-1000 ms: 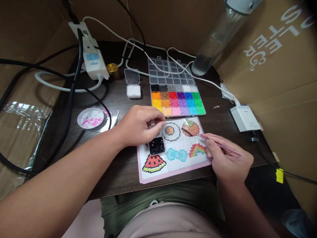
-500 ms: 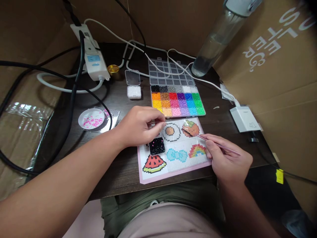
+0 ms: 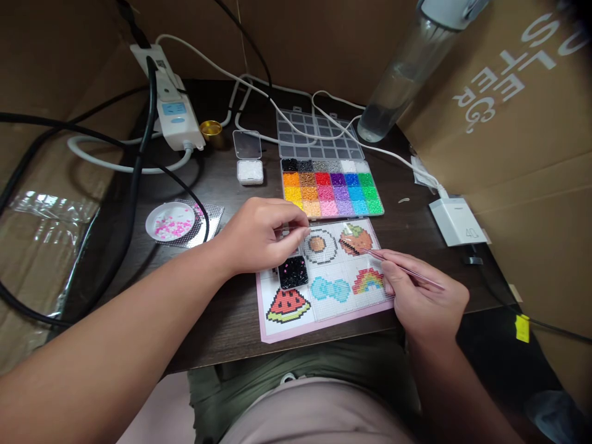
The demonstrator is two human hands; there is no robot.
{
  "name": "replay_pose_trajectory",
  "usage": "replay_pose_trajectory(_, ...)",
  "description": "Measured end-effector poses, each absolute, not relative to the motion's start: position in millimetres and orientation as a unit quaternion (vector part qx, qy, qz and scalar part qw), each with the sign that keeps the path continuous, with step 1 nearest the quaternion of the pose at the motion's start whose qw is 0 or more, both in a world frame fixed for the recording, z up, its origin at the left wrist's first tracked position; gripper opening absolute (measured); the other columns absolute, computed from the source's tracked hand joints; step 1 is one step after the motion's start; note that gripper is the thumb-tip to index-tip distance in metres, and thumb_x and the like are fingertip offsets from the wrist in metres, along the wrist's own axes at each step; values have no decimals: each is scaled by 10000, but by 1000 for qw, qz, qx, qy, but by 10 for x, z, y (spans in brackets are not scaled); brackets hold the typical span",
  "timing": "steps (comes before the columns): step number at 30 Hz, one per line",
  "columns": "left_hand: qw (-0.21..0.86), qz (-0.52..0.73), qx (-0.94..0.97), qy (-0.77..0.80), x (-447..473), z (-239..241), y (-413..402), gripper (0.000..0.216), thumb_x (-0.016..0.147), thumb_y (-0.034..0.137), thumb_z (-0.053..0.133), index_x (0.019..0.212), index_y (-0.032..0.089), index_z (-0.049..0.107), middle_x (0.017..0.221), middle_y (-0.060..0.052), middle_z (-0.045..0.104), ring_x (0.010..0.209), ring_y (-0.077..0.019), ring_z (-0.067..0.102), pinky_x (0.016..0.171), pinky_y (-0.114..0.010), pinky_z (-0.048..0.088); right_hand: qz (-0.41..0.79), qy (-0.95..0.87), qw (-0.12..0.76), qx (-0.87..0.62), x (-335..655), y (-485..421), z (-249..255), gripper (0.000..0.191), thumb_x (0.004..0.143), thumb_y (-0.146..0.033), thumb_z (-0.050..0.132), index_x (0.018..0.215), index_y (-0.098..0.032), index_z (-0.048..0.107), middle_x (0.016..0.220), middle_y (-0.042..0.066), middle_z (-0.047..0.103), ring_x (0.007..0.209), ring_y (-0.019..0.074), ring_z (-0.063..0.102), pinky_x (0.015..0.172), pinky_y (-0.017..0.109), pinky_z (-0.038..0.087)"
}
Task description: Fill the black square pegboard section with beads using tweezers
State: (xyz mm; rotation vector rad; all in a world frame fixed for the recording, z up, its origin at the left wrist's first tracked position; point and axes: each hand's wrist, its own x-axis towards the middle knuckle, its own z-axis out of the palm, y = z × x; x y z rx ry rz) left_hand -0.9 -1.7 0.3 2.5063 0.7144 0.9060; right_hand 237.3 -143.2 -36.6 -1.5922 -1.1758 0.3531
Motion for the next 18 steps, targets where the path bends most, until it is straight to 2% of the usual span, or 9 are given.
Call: replay_pose_trajectory(18, 195, 324, 891, 251, -5, 1, -23, 129, 839, 171, 608, 760, 150, 709, 641, 12, 663, 517, -68, 502, 531, -212, 369, 150, -491, 530, -675, 2369, -1438, -357, 147, 821, -267, 766, 963, -248, 800, 893, 55, 783, 671, 183, 725, 522, 289, 599)
